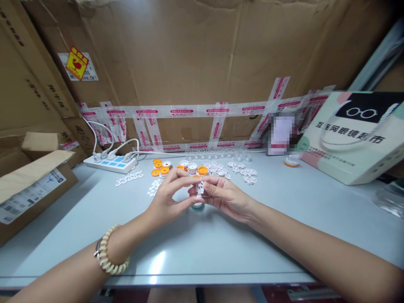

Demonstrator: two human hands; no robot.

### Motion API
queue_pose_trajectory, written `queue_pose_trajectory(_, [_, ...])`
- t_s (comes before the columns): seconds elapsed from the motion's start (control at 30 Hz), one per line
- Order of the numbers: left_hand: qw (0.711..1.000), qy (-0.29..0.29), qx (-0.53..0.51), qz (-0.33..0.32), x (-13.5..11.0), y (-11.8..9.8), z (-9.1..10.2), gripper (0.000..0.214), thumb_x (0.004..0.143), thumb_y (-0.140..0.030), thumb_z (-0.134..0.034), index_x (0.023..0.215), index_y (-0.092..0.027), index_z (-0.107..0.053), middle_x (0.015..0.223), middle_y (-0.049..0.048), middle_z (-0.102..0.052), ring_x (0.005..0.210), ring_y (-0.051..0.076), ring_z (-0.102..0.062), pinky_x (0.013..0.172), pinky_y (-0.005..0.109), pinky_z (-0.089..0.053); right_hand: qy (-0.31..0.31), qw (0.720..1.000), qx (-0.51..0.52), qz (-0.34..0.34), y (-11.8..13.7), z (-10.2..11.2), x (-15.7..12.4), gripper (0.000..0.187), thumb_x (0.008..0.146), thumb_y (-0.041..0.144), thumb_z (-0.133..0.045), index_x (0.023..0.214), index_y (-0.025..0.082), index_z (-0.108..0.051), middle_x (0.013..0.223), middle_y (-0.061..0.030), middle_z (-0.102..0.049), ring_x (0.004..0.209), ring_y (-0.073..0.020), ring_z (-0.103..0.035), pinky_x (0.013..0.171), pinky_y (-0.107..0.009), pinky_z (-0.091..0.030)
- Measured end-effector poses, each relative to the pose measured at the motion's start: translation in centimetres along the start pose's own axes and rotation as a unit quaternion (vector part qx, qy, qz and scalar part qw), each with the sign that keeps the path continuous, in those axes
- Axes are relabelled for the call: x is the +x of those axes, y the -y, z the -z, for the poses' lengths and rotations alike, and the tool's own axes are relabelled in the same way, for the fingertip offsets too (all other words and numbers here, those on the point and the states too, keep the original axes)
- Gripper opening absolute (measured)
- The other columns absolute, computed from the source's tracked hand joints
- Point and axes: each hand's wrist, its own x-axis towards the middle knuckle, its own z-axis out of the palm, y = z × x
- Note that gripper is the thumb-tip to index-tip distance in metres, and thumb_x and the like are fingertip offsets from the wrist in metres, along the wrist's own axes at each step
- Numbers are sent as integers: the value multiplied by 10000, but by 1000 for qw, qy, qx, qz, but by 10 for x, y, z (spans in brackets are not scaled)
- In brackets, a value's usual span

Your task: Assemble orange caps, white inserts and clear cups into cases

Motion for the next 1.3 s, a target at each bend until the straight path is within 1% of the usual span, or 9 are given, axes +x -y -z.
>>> queue_pose_trajectory(0.17, [1000, -12, 13, -8, -1, 3, -1, 333, 744, -205, -700, 1054, -261, -593, 891, 18, -503, 825, 159, -514, 743, 314, -460, -4, 1000, -18, 0, -1, 1, 0, 257, 702, 384, -709, 872, 191, -724, 843, -49, -718, 778, -116, -645, 796, -270, -480])
queue_pose_trajectory(0.3, [999, -11, 31, 1, -2, 4, -2, 303, 749, -183, -691, 1030, -242, -590, 909, 26, -503, 861, 172, -516, 763, 327, -450, -10, 999, -43, 4, -1, -2, -1, 282, 744, 407, -663, 936, 206, -713, 894, -60, -717, 840, -141, -649, 850, -318, -462])
queue_pose_trajectory(0.43, [998, -17, 57, 1, -1, 1, -4, 278, 760, -152, -669, 1016, -224, -585, 900, 30, -502, 862, 178, -512, 770, 339, -435, -52, 993, -100, 40, -4, -6, -1, 280, 721, 382, -687, 941, 212, -712, 866, -53, -719, 851, -146, -647, 822, -305, -465])
queue_pose_trajectory(0.53, [998, -20, 63, -1, -1, -1, -7, 274, 754, -164, -679, 1005, -218, -583, 886, 29, -501, 842, 177, -509, 750, 335, -435, -75, 989, -120, 53, -5, -9, -1, 297, 706, 405, -689, 916, 196, -715, 810, -51, -722, 772, -148, -655, 786, -321, -487])
queue_pose_trajectory(0.73, [998, -17, 65, 14, 0, -4, -8, 335, 759, -171, -674, 1063, -227, -543, 916, 39, -545, 856, 184, -514, 758, 340, -436, -67, 984, -145, 72, -6, -9, 0, 284, 741, 406, -653, 891, 170, -708, 790, -54, -720, 714, -137, -656, 750, -316, -507])
queue_pose_trajectory(0.83, [998, -26, 57, 31, 1, -4, -8, 418, 743, -162, -685, 1115, -229, -506, 991, 56, -552, 888, 189, -508, 761, 337, -442, -54, 987, -134, 63, -5, -6, 1, 278, 754, 406, -644, 887, 168, -698, 835, -59, -719, 755, -137, -656, 771, -309, -501])
queue_pose_trajectory(1.13, [999, -14, -36, 35, 1, 3, -4, 304, 721, -216, -717, 996, -221, -588, 949, 46, -555, 926, 194, -515, 843, 376, -424, -47, 999, -1, -9, -7, -11, 0, 291, 654, 370, -752, 766, 166, -576, 731, -25, -718, 640, -90, -636, 711, -245, -477])
queue_pose_trajectory(1.23, [997, -13, -62, 34, 2, 3, -2, 281, 721, -262, -720, 966, -214, -592, 917, 44, -575, 875, 184, -533, 805, 362, -435, -31, 999, -24, -34, -4, -7, 2, 313, 645, 416, -743, 759, 170, -586, 723, -18, -707, 647, -92, -633, 705, -249, -480])
queue_pose_trajectory(1.3, [997, -17, -63, 44, 2, 4, 0, 278, 724, -266, -716, 963, -209, -586, 901, 45, -594, 845, 179, -537, 763, 343, -439, -40, 995, -89, -13, 5, 6, 5, 367, 648, 490, -706, 796, 169, -607, 726, -29, -697, 703, -127, -648, 737, -291, -488])
